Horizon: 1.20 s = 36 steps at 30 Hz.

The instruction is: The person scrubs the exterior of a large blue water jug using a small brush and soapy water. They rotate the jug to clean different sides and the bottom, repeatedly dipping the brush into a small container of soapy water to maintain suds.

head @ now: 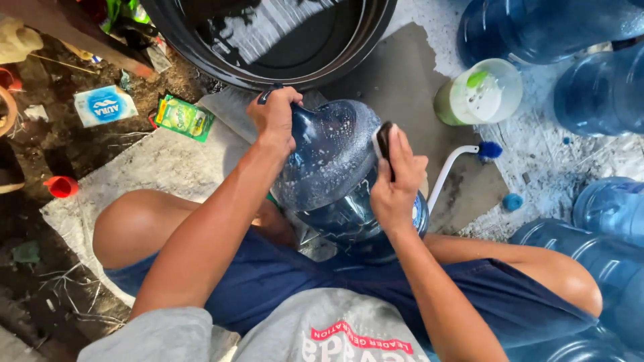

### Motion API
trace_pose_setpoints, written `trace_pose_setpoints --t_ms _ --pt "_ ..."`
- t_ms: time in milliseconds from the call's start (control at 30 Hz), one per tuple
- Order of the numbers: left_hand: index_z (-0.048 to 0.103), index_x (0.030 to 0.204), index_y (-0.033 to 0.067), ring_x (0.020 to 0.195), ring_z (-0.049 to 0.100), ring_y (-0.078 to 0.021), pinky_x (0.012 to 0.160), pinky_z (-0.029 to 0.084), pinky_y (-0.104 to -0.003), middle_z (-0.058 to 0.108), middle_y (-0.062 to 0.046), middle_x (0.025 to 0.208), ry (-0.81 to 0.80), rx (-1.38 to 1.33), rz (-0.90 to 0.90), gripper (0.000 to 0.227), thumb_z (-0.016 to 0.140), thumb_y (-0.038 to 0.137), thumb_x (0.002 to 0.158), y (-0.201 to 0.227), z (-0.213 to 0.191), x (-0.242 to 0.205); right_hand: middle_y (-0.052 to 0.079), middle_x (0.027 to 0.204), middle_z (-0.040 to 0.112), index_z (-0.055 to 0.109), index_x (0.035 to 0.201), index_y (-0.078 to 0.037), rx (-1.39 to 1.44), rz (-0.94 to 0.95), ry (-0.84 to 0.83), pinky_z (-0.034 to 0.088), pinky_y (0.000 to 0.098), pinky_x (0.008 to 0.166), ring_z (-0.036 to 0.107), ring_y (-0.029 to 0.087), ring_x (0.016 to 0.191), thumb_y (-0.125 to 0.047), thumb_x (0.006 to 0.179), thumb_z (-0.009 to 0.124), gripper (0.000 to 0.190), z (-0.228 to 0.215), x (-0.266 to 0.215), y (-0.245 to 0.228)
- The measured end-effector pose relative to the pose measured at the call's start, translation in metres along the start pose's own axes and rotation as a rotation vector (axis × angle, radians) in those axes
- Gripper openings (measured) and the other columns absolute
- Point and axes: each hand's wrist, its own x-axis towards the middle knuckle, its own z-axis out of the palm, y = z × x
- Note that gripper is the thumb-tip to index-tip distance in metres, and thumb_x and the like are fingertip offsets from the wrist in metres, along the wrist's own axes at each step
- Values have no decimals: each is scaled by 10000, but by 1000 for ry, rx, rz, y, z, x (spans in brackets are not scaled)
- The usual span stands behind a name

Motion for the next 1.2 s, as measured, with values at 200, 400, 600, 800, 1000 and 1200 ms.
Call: trace_pose_setpoints --t_ms 200,400,600,800,1000,1200 --pt "593 555 -10 521 616 -219 571 481 -321 546 -121 473 41 48 29 137 686 73 498 1 -1 3 27 1245 624 687 1124 -182 -232 -245 -94 241 349 905 527 207 996 -88 845 541 329 4 -57 -49" --pt "608 663 42 608 628 -244 670 470 -389 602 -90 562 147 123 -94 187 683 103 502 14 1 -13 121 1288 588 559 1304 -79 -106 8 -20 336 356 742 538 291 858 -44 898 528 408 -2 -2 10" --pt "627 716 37 745 651 -280 734 483 -418 619 -118 649 228 120 -151 215 683 101 518 3 5 5 -38 1194 643 709 1084 -273 -373 -449 -98 254 405 680 495 270 896 -105 842 526 347 8 -65 -62" --pt "565 1110 -22 1109 568 -352 975 355 -513 584 -186 1064 200 69 -189 546 698 71 589 31 3 -30 34 1269 606 637 1217 -131 -318 -262 29 215 339 740 455 218 824 -104 929 437 352 9 -8 -10" --pt "542 1179 -13 1123 580 -339 1002 384 -468 610 -173 1073 256 35 -155 612 747 55 607 22 12 -26 -24 1201 630 689 1111 -220 -442 -396 -113 195 381 727 376 200 783 33 771 481 471 10 -16 -95" --pt "655 905 40 886 663 -258 812 481 -387 659 -111 833 210 44 -101 431 786 168 515 7 4 -21 -37 1254 597 615 1248 -216 -349 -205 -242 259 375 763 438 244 851 -79 839 476 453 -14 43 -37"
